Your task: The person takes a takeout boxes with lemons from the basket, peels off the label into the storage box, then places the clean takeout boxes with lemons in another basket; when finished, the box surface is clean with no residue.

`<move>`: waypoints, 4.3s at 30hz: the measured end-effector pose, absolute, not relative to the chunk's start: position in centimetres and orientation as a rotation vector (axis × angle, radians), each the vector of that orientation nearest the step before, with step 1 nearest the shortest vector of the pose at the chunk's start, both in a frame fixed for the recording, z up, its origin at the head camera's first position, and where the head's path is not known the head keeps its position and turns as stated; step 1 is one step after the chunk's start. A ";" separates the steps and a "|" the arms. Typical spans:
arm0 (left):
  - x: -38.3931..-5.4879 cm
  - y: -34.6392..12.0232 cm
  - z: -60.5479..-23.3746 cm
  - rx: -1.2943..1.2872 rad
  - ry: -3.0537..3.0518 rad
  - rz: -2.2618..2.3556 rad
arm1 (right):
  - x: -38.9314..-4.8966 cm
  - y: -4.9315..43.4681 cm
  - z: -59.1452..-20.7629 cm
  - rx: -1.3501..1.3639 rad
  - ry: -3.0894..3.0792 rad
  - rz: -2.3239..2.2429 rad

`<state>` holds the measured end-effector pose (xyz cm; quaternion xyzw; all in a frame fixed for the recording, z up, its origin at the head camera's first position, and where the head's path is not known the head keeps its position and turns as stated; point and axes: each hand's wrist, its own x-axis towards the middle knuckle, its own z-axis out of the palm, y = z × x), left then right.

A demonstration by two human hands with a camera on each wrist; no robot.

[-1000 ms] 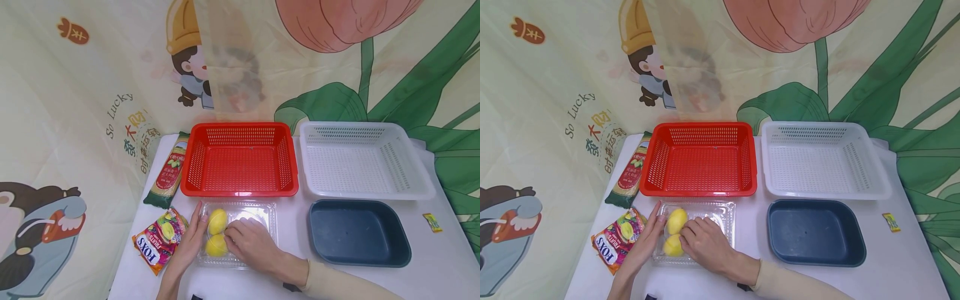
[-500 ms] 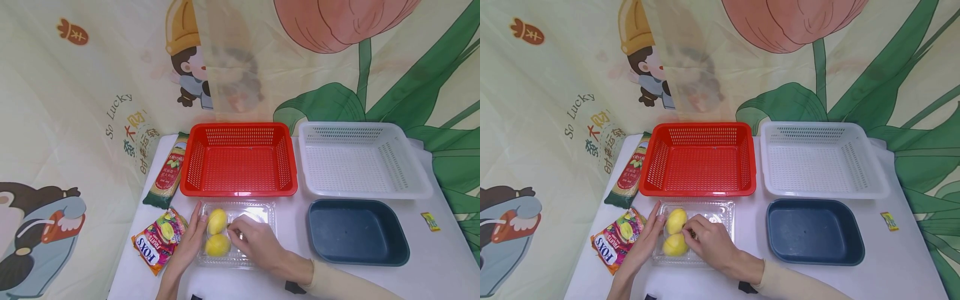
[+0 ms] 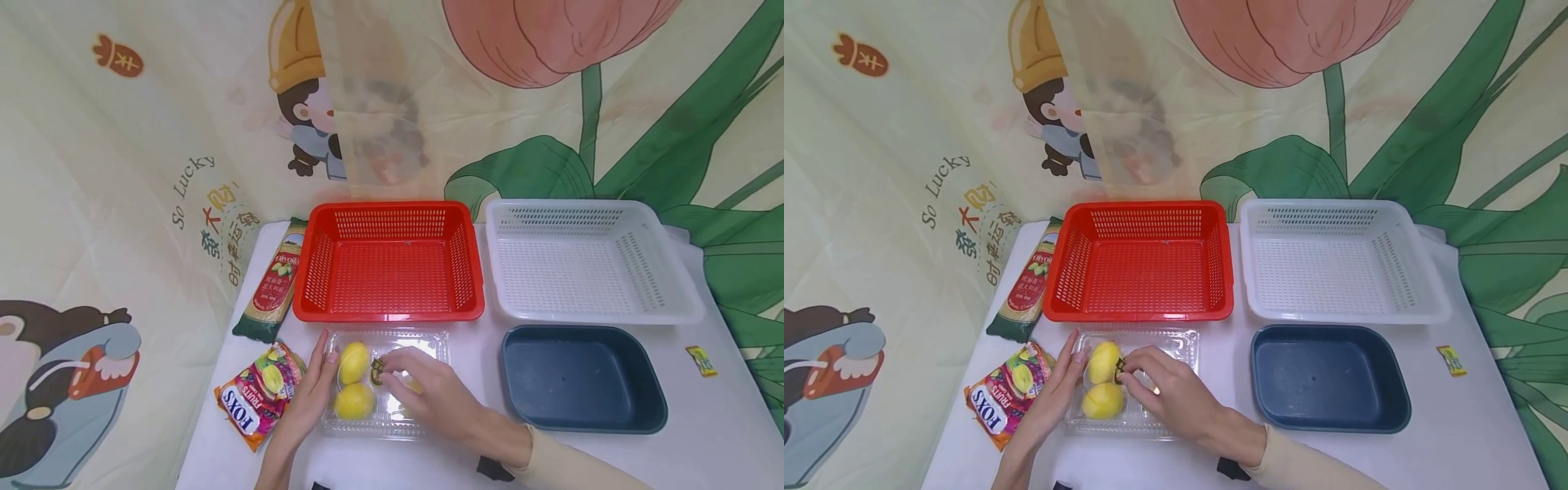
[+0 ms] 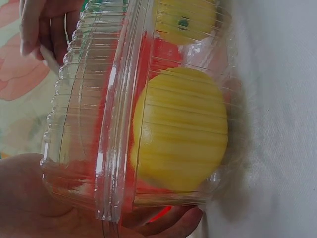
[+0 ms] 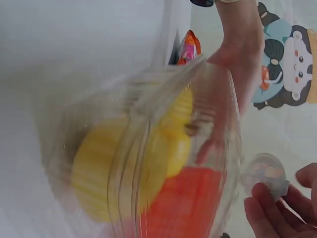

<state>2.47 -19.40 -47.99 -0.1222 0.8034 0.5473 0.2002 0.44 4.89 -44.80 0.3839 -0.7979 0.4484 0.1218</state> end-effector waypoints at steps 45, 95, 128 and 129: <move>2.3 -19.3 -47.7 -0.372 2.230 1.508 | 1.0 28.4 -48.1 0.418 -2.698 1.053; 2.4 -19.2 -47.7 -0.351 2.243 1.542 | -0.1 27.4 -51.9 0.562 -2.891 0.544; 2.4 -19.3 -47.7 -0.383 2.228 1.495 | -0.2 27.6 -51.2 0.545 -2.811 0.642; 2.3 -19.4 -47.6 -0.384 2.228 1.492 | -0.3 27.6 -51.1 0.554 -2.790 0.651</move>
